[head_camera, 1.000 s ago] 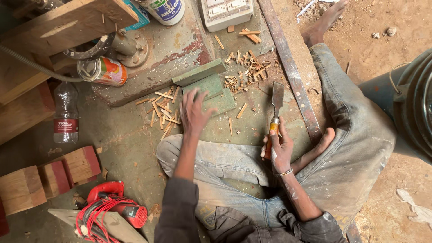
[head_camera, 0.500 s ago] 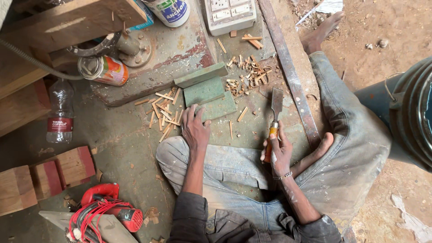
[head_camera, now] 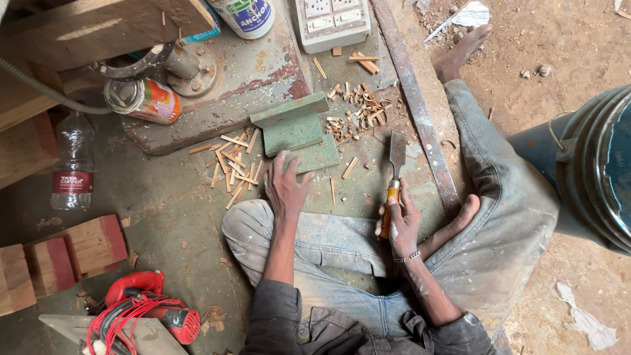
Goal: The person sits cross-legged on the workshop floor and uses a chisel to shave thin slivers off small wooden pieces, letting the shavings pile up beside them. They reposition each piece on a small green block and continue shaving, with cut sticks accumulating on the floor.
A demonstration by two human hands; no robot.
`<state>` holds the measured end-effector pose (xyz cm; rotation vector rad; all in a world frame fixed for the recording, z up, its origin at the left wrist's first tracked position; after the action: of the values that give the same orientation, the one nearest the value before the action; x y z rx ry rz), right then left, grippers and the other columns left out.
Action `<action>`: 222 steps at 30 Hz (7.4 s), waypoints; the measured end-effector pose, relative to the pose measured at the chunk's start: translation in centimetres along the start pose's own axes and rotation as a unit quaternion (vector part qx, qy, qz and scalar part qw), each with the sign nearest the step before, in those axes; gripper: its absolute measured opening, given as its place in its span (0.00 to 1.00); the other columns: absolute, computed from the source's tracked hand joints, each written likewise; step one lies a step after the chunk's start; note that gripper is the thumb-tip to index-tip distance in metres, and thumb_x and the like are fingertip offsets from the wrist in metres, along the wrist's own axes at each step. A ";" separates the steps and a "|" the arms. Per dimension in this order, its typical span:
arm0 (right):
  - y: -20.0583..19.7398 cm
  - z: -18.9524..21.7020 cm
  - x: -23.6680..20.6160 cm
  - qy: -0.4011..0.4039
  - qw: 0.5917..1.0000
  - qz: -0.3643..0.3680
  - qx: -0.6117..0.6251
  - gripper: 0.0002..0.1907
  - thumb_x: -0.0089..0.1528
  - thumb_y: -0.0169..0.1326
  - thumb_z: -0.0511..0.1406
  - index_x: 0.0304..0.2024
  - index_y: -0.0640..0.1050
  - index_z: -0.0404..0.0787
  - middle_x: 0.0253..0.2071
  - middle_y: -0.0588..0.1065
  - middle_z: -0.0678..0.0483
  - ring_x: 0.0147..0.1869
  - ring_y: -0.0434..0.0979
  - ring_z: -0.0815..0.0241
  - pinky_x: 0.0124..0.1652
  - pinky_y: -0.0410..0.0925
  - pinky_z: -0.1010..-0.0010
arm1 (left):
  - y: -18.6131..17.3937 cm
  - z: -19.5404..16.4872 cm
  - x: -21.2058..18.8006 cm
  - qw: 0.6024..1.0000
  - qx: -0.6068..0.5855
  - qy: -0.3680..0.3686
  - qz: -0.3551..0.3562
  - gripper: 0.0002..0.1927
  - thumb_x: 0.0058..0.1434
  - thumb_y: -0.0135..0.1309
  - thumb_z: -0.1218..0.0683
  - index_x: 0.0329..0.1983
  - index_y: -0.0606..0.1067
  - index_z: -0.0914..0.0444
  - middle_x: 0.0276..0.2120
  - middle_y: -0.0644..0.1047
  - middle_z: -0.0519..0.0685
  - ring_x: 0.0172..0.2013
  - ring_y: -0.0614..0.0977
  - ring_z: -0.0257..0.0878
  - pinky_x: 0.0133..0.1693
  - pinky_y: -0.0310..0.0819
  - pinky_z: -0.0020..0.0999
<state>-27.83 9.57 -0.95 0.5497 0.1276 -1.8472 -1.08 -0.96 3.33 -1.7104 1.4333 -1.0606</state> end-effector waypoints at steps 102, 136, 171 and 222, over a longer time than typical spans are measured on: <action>12.6 7.1 1.6 0.050 0.983 0.160 -0.074 0.29 0.69 0.46 0.42 0.74 0.63 0.48 0.25 0.71 0.54 0.14 0.68 0.65 0.14 0.62 0.73 | -0.7 2.4 5.1 0.969 -0.238 -0.071 0.017 0.15 0.62 0.55 0.57 0.50 0.82 0.61 0.46 0.84 0.55 0.47 0.86 0.47 0.51 0.79 0.40; 14.1 8.8 -0.2 -0.067 0.904 0.136 -0.400 0.25 0.68 0.46 0.36 0.68 0.69 0.44 0.16 0.75 0.47 0.13 0.77 0.57 0.20 0.71 0.66 | -0.2 -4.7 2.5 0.972 -0.159 0.169 -0.034 0.22 0.73 0.51 0.50 0.60 0.74 0.73 0.59 0.74 0.69 0.58 0.80 0.59 0.61 0.72 0.50; 13.9 6.0 -0.6 -0.079 0.905 0.148 -0.392 0.22 0.67 0.48 0.36 0.63 0.72 0.39 0.18 0.73 0.46 0.18 0.76 0.52 0.26 0.69 0.60 | 1.2 -2.4 2.1 0.975 -0.192 0.106 0.045 0.22 0.72 0.45 0.49 0.58 0.77 0.70 0.61 0.75 0.62 0.66 0.72 0.55 0.68 0.59 0.49; 3.8 3.8 -0.7 0.121 0.988 0.098 -0.015 0.33 0.69 0.45 0.39 0.76 0.57 0.55 0.28 0.70 0.54 0.16 0.68 0.63 0.14 0.63 0.72 | 3.7 0.9 12.1 0.915 -0.300 -0.267 -0.026 0.06 0.47 0.68 0.57 0.28 0.83 0.61 0.26 0.84 0.51 0.25 0.87 0.42 0.31 0.81 0.34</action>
<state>-25.28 7.50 3.38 0.7381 0.2526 -1.5807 -1.02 -13.57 1.73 -2.2416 1.4180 -0.1112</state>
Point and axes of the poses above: each hand's wrist, its own x-axis towards the middle knuckle, its own y-axis out of the palm, z = x × y, the point moved 6 cm from there along x, towards the middle knuckle
